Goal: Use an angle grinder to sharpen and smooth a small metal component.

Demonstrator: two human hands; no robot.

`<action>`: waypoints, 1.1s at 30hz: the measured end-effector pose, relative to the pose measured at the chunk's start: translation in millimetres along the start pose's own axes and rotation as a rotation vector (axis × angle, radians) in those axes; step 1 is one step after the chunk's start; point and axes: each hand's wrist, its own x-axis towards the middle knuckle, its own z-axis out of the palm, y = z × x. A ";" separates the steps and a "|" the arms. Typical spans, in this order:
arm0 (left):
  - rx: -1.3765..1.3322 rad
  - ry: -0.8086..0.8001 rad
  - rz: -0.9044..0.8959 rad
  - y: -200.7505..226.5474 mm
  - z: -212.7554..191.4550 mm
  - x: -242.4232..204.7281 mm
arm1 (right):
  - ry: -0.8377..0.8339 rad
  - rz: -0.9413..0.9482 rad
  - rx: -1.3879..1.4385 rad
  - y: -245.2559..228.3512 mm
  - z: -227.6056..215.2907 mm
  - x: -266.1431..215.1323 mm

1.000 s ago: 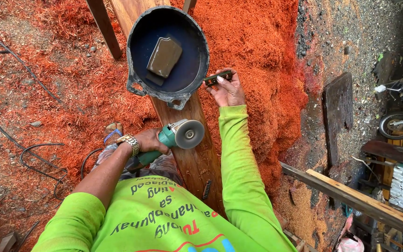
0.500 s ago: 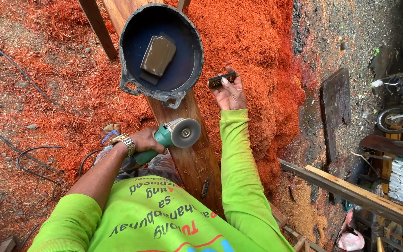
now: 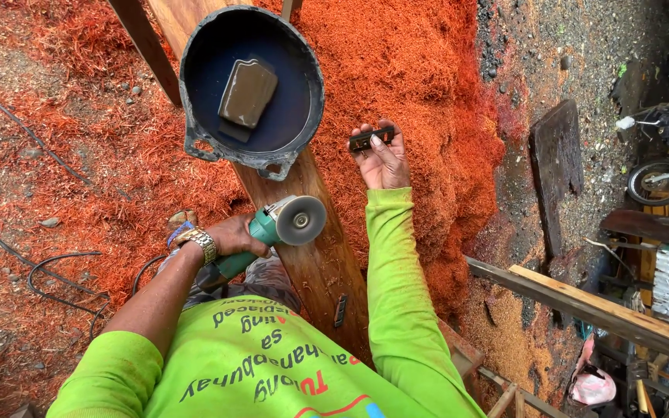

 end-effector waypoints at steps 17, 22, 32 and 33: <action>-0.044 0.005 0.054 -2.8 -2.3 -4.3 | 0.149 -0.061 -0.053 -14.7 -29.6 -52.6; 0.051 -0.055 -0.018 13.3 -4.2 -12.4 | 0.327 -0.081 -0.288 6.5 -50.4 -131.4; 0.136 -0.108 -0.038 30.1 -10.5 -19.2 | 0.689 0.144 -0.657 110.0 -103.7 -249.4; 0.138 -0.090 -0.038 37.4 -9.7 -23.3 | 0.683 0.154 -0.708 111.3 -100.0 -249.6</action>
